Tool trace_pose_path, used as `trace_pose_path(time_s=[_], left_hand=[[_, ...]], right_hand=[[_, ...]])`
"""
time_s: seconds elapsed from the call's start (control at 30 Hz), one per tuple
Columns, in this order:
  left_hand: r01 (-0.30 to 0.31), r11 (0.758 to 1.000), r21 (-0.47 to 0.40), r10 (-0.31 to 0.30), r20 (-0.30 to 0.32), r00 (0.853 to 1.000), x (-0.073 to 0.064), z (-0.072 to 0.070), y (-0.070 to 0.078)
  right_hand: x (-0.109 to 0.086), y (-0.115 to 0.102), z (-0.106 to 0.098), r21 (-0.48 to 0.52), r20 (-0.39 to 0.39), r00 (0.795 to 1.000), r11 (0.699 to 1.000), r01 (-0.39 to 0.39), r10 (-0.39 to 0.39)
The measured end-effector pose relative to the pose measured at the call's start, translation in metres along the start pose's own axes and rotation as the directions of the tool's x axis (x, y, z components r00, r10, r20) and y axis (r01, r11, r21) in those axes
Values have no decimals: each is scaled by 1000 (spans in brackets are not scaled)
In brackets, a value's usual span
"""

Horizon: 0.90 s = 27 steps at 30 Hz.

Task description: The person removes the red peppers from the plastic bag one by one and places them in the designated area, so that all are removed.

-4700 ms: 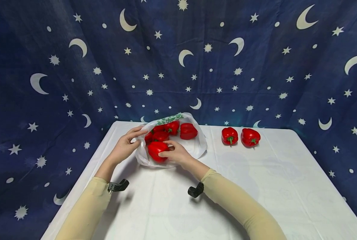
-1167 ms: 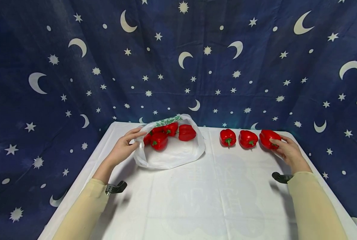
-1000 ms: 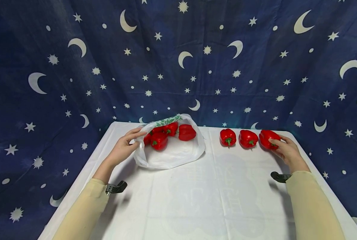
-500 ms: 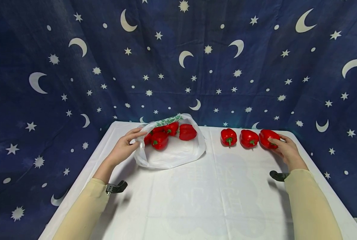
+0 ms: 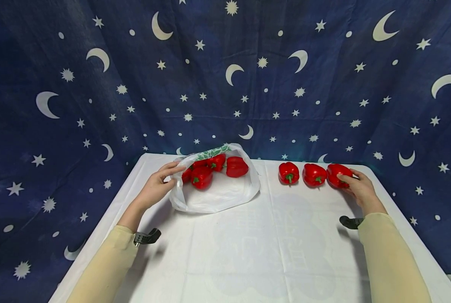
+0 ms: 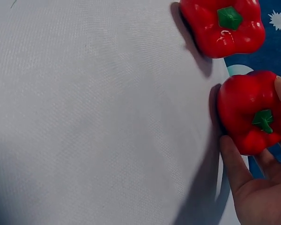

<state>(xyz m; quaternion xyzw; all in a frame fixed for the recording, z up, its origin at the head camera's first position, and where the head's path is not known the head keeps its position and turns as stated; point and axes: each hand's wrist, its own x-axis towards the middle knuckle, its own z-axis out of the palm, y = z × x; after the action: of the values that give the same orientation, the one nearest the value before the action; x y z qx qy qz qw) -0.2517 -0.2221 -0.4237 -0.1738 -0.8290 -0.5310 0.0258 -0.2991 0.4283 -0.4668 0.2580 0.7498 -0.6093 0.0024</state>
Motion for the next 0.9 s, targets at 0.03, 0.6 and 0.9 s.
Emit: trace_pose_path(time_s=[0.03,0.6,0.9], left_hand=[[0,1000,1,0,2,1000,-1,0,4],[6,999,32,-7,12,1000,-2,-1,14],[-19,999,44,18,15,1000,-1,-4,-7]], right_hand=[[-1,0,1,-3,1,1000,1000,3,-3],[-1,-5,-8,-80,-28,1000,997,1,-3],[-18,-14,-26,-175,-106,991,982,64,-84]])
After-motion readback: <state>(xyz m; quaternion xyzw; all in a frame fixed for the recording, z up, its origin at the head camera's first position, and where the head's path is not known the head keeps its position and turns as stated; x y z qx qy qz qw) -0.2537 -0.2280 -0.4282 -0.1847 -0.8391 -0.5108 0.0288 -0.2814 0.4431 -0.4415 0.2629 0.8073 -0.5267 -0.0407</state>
